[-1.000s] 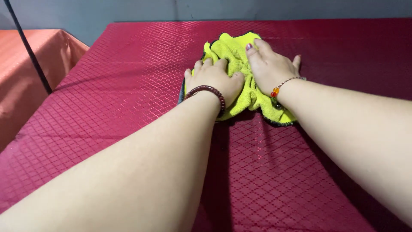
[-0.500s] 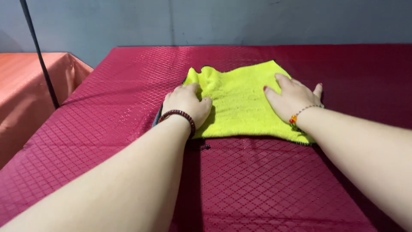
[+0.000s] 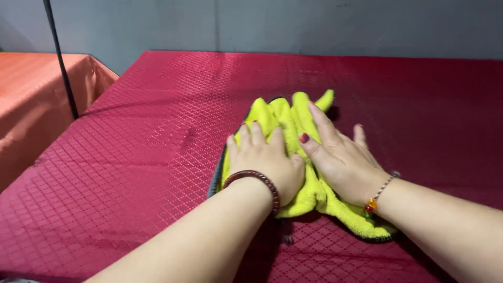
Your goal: Wiping a table covered with a red tablecloth using a yellow cloth.
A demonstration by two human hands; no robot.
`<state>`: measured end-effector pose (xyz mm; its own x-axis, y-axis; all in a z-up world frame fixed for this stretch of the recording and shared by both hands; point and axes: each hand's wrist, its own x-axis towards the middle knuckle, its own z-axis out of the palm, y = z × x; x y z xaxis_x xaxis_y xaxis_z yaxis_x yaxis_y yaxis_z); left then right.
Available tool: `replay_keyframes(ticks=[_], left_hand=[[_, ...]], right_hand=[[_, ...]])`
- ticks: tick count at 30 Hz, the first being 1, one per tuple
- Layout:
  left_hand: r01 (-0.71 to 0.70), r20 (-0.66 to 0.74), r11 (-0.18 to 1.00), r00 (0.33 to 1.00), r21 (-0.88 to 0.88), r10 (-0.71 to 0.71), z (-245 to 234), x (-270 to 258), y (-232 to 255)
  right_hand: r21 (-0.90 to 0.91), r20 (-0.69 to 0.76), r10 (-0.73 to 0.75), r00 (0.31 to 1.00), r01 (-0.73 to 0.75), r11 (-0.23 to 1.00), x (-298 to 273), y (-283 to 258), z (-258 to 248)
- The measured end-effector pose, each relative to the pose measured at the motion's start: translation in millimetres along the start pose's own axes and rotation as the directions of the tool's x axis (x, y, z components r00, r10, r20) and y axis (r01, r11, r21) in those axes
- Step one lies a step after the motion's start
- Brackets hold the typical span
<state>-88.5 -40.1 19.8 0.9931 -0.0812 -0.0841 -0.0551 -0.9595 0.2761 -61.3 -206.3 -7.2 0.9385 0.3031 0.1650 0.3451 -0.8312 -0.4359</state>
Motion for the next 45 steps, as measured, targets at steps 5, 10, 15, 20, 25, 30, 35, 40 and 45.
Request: replay_keyframes(ticks=[5, 10, 15, 20, 25, 30, 35, 40, 45], left_hand=[[-0.020, 0.026, 1.000, 0.999, 0.024, 0.019, 9.3, 33.6, 3.0], [-0.009, -0.015, 1.000, 1.000, 0.018, 0.009, 11.0, 79.4, -1.8], [0.037, -0.068, 0.999, 0.997, -0.034, -0.040, 3.9, 114.6, -6.4], [0.033, -0.091, 0.997, 0.995, -0.073, -0.040, -4.6, 116.5, -11.8], [-0.025, -0.194, 0.985, 0.981, -0.170, -0.009, 1.4, 114.9, -31.7], [0.009, -0.201, 0.997, 0.979, -0.077, -0.024, 2.7, 98.4, -49.9], [0.015, -0.157, 1.000, 0.988, 0.004, -0.014, -5.1, 60.5, -51.7], [0.059, -0.112, 0.998, 0.992, 0.032, -0.055, 4.3, 15.6, -39.6], [0.046, 0.020, 0.998, 0.999, 0.044, -0.047, -3.7, -5.6, -11.5]], right_hand=[[0.133, 0.101, -0.009, 0.995, -0.004, 0.991, 29.7, -2.9, 4.8], [0.097, 0.081, 0.094, 0.992, -0.102, 0.990, 80.0, 4.0, 9.9], [-0.009, -0.033, 0.192, 0.981, -0.193, 0.981, 121.2, 20.0, 15.4], [-0.033, -0.058, 0.269, 0.961, -0.271, 0.962, 130.2, 19.9, 10.3], [-0.072, -0.081, 0.412, 0.907, -0.418, 0.906, 110.3, 13.2, -5.0], [-0.149, -0.129, 0.401, 0.907, -0.418, 0.896, 88.7, 41.9, -11.3], [-0.197, -0.113, 0.417, 0.902, -0.432, 0.880, 50.0, 42.7, -18.9], [-0.283, -0.072, 0.364, 0.928, -0.369, 0.885, 8.7, 22.6, -15.1], [-0.108, -0.008, 0.189, 0.982, -0.189, 0.976, 11.8, 8.3, 0.7]])
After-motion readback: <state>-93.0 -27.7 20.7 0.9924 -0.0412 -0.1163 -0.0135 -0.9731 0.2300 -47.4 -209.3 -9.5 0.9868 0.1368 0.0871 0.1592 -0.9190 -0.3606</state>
